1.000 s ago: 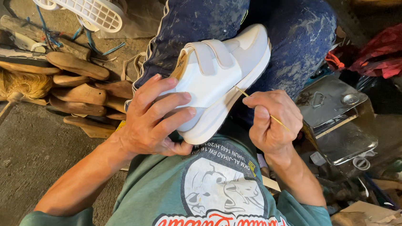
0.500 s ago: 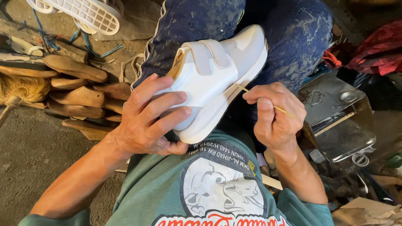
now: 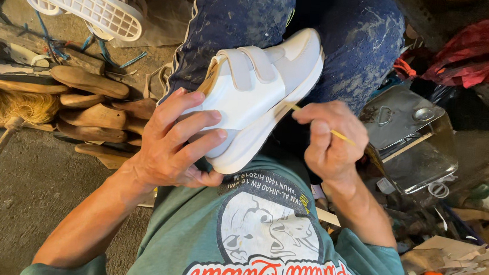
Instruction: The person assembles a white shoe by applying adhesive with a small stick, hammering the upper onto a shoe last, and trimming excess material with a knife.
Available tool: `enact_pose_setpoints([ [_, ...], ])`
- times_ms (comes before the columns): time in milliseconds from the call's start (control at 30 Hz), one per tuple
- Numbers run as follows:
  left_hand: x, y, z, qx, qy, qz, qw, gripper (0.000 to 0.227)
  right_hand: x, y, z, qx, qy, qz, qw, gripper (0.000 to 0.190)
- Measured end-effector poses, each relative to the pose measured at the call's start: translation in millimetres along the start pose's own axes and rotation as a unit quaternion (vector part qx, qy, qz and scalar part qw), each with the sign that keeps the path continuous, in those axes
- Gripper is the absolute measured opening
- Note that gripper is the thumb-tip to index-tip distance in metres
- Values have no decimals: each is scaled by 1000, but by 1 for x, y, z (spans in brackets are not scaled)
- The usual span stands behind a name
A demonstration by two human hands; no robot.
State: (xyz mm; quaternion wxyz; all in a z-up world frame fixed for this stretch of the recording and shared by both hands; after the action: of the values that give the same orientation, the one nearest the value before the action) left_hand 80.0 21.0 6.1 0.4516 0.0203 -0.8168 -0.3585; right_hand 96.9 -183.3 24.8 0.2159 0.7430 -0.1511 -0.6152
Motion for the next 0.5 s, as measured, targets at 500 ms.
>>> enact_pose_setpoints([
  [500, 2, 15, -26, -103, 20, -47, 993, 40, 28, -21, -40, -285, 158, 222, 919, 45],
])
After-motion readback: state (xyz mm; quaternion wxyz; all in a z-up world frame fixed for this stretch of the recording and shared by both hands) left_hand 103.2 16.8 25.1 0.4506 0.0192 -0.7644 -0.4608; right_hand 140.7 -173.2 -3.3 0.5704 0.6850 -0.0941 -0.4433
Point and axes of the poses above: each hand's wrist, its own z-axis away from the middle knuckle, its own y-axis out of the back of the hand, x = y × z, the point moved 10 cm from there along -z, towards the middle knuckle, and after that the axes turned 1 degree about -x, right-handed, at the moved point
